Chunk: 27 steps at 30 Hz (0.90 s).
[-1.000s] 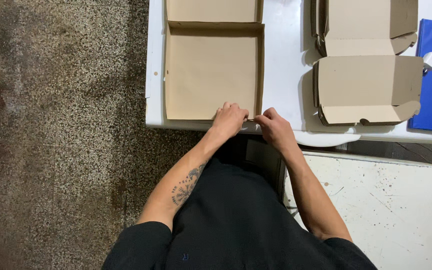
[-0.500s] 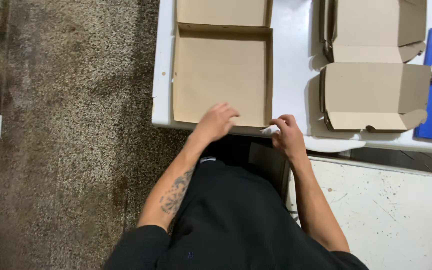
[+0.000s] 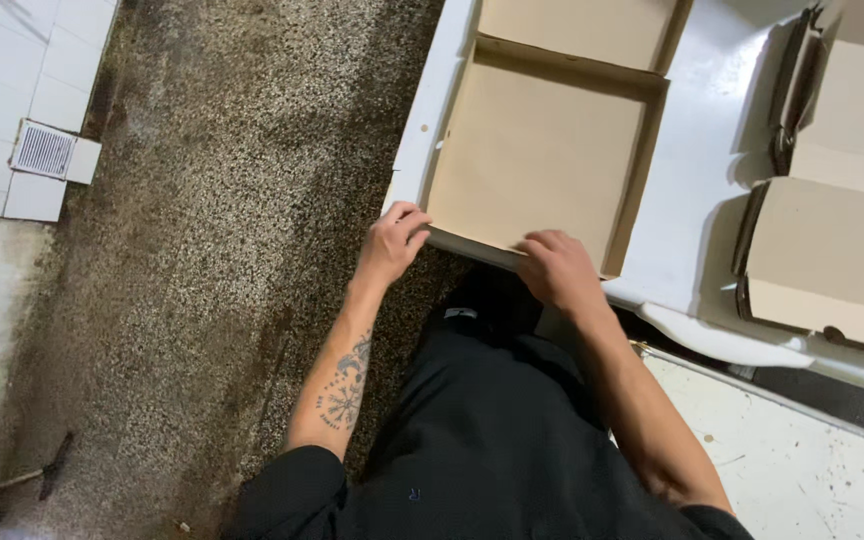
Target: The person assembles flat-packed cardboard boxes on a white countertop. They unfold the boxes, fold the side flaps, and tuck the tabs to form the box shape, repeating this process for several units.
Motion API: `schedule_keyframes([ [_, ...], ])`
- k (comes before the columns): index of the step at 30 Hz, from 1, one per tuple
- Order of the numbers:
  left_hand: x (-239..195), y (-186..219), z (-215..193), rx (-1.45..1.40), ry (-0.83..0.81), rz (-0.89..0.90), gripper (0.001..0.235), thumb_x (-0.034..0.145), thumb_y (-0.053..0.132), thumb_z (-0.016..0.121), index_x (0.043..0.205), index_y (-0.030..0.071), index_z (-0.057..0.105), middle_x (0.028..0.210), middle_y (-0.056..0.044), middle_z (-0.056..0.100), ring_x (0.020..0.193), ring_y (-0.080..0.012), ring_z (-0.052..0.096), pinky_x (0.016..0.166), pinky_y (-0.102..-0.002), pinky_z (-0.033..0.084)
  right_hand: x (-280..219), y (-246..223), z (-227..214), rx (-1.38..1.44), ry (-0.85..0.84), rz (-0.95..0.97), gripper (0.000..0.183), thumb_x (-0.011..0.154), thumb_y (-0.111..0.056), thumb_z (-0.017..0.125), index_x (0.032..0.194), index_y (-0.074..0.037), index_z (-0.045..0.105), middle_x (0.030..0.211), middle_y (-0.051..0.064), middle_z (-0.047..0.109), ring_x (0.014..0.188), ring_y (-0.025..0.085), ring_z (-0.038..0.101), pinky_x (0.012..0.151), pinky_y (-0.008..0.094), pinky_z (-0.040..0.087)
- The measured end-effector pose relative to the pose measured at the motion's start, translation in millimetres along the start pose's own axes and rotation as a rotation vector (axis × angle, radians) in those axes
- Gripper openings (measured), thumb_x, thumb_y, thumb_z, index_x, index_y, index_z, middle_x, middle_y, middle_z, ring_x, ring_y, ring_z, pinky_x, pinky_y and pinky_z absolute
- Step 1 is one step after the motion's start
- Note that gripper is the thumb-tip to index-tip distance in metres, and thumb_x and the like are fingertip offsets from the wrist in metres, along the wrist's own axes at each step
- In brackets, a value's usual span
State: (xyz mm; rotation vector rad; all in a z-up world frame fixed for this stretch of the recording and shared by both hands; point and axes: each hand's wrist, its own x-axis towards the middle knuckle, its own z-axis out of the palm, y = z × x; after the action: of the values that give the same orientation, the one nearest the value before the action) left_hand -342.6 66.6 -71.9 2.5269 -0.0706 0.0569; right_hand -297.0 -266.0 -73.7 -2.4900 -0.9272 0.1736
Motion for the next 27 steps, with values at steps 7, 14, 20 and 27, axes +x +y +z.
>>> schedule_keyframes([
  [7, -13, 7, 25, 0.016, 0.263, -0.009, 0.016, 0.094, 0.014, 0.070, 0.101, 0.027, 0.074, 0.108, 0.006, 0.064, 0.098, -0.0225, 0.074, 0.084, -0.037, 0.062, 50, -12, 13, -0.143, -0.299, 0.151, 0.020, 0.095, -0.032, 0.063, 0.115, -0.027, 0.065, 0.117, 0.000, 0.066, 0.114, 0.024, 0.063, 0.091, 0.043, 0.051],
  [14, -12, 3, 39, 0.123, 0.421, 0.106, 0.021, 0.093, 0.009, 0.072, 0.101, 0.028, 0.076, 0.113, 0.008, 0.065, 0.095, -0.0160, 0.075, 0.075, -0.027, 0.065, 60, 5, 29, -0.142, -0.263, 0.195, 0.021, 0.093, -0.037, 0.058, 0.109, -0.031, 0.068, 0.101, 0.001, 0.070, 0.103, 0.026, 0.069, 0.084, 0.042, 0.053],
  [20, -11, 1, 38, 0.063, 0.369, 0.075, 0.016, 0.097, 0.014, 0.068, 0.106, 0.026, 0.074, 0.114, 0.005, 0.066, 0.095, -0.0196, 0.075, 0.078, -0.033, 0.066, 61, -5, 12, -0.079, -0.284, 0.206, 0.023, 0.095, -0.038, 0.057, 0.110, -0.028, 0.070, 0.103, 0.005, 0.070, 0.106, 0.030, 0.069, 0.088, 0.045, 0.054],
  [27, -3, -4, 21, -0.077, 0.232, -0.030, 0.016, 0.098, 0.017, 0.068, 0.110, 0.027, 0.074, 0.107, 0.007, 0.065, 0.097, -0.0213, 0.074, 0.081, -0.038, 0.064, 58, -6, 3, -0.037, -0.338, 0.207, 0.024, 0.094, -0.042, 0.059, 0.110, -0.028, 0.072, 0.111, 0.006, 0.071, 0.113, 0.030, 0.068, 0.096, 0.047, 0.053],
])
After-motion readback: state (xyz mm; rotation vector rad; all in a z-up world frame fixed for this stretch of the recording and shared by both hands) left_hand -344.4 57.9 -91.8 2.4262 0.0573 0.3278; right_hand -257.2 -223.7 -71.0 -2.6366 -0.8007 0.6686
